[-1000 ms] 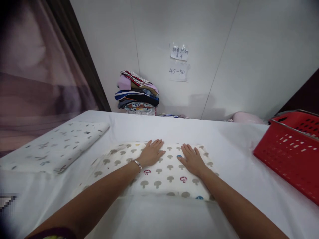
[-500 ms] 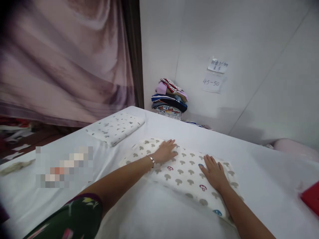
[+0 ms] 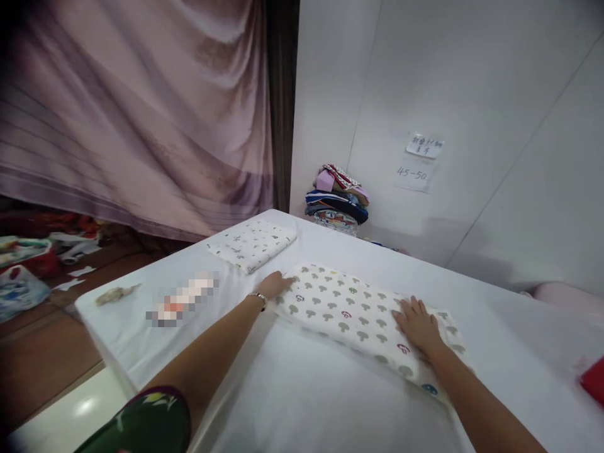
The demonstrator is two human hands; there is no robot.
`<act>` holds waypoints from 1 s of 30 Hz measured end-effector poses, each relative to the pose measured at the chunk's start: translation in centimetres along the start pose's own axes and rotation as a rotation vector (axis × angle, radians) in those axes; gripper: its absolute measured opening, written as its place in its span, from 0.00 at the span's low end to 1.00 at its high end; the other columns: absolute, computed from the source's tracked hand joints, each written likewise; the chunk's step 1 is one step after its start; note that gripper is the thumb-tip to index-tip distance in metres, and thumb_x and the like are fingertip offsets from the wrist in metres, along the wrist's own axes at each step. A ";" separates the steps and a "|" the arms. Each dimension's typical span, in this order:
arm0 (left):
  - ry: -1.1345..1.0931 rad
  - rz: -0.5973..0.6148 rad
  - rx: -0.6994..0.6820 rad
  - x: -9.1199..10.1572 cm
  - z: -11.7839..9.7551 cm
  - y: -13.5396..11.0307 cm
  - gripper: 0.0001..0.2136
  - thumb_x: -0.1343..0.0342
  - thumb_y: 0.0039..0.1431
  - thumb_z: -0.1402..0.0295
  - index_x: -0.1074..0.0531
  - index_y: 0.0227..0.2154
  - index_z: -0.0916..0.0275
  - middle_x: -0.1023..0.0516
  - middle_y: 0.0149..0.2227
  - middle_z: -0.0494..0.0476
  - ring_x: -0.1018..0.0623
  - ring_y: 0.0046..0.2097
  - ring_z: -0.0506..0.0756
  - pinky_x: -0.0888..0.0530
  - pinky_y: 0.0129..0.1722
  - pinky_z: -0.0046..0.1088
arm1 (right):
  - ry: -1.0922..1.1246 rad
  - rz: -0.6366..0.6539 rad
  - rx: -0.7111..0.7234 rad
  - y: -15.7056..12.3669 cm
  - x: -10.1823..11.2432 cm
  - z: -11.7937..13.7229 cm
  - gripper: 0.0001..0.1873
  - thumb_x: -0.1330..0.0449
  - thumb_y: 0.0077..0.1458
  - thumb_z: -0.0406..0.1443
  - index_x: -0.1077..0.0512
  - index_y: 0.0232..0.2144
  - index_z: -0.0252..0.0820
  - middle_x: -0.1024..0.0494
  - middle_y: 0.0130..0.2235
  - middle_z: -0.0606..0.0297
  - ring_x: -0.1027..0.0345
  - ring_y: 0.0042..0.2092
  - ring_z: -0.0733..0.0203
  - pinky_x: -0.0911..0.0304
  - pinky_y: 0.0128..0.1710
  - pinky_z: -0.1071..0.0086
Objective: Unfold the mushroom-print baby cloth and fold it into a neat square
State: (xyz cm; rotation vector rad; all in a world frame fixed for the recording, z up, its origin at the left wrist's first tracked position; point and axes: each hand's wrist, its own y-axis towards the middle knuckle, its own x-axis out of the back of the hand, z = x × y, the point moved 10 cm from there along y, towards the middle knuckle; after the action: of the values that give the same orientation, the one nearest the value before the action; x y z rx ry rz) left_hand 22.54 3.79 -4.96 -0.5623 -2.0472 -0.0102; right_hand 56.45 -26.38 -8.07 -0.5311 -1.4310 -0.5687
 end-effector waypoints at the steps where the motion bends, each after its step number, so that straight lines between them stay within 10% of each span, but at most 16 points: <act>1: -0.027 0.019 0.003 -0.1 -0.1 0.2 0.22 0.47 0.49 0.52 0.29 0.39 0.65 0.25 0.46 0.69 0.26 0.47 0.64 0.30 0.39 0.34 | 0.025 -0.020 0.011 -1.1 0.7 1.3 0.31 0.61 0.59 0.48 0.45 0.60 0.40 0.53 0.64 0.55 0.62 0.64 0.47 0.53 0.57 0.45; 8: -0.264 0.120 -0.005 -0.9 -0.8 0.5 0.23 0.45 0.49 0.52 0.29 0.40 0.68 0.25 0.45 0.69 0.24 0.44 0.62 0.28 0.37 0.32 | 0.080 0.031 0.488 -10.5 1.4 11.9 0.35 0.55 0.57 0.50 0.57 0.63 0.52 0.52 0.64 0.67 0.59 0.64 0.53 0.60 0.62 0.51; 18: -0.736 0.500 -0.057 -3.4 1.5 -10.1 0.21 0.42 0.49 0.54 0.28 0.40 0.65 0.22 0.41 0.61 0.23 0.41 0.59 0.25 0.37 0.29 | 0.076 -0.067 0.218 -14.5 0.5 0.3 0.27 0.53 0.48 0.41 0.34 0.52 0.62 0.36 0.56 0.77 0.41 0.57 0.48 0.45 0.57 0.51; 22: -0.912 0.687 0.059 -5.3 4.6 -14.3 0.23 0.39 0.45 0.53 0.28 0.40 0.64 0.23 0.43 0.62 0.23 0.43 0.61 0.24 0.37 0.32 | 0.195 0.082 0.237 -18.5 -1.1 0.2 0.26 0.47 0.47 0.45 0.35 0.52 0.68 0.39 0.57 0.79 0.45 0.59 0.47 0.47 0.59 0.50; 30: -0.907 0.428 0.079 -4.0 3.1 -9.5 0.19 0.42 0.50 0.57 0.30 0.40 0.68 0.23 0.42 0.64 0.23 0.41 0.58 0.25 0.36 0.29 | 0.387 0.163 0.373 -14.2 3.5 17.4 0.29 0.55 0.58 0.50 0.45 0.60 0.51 0.45 0.62 0.70 0.51 0.62 0.54 0.47 0.59 0.59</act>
State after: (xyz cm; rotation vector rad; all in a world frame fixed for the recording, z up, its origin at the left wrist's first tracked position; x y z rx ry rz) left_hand 17.93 -5.49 -7.80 -1.0781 -2.7133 0.6875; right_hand 34.24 -25.96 -3.35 -0.2205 -1.0774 -0.2452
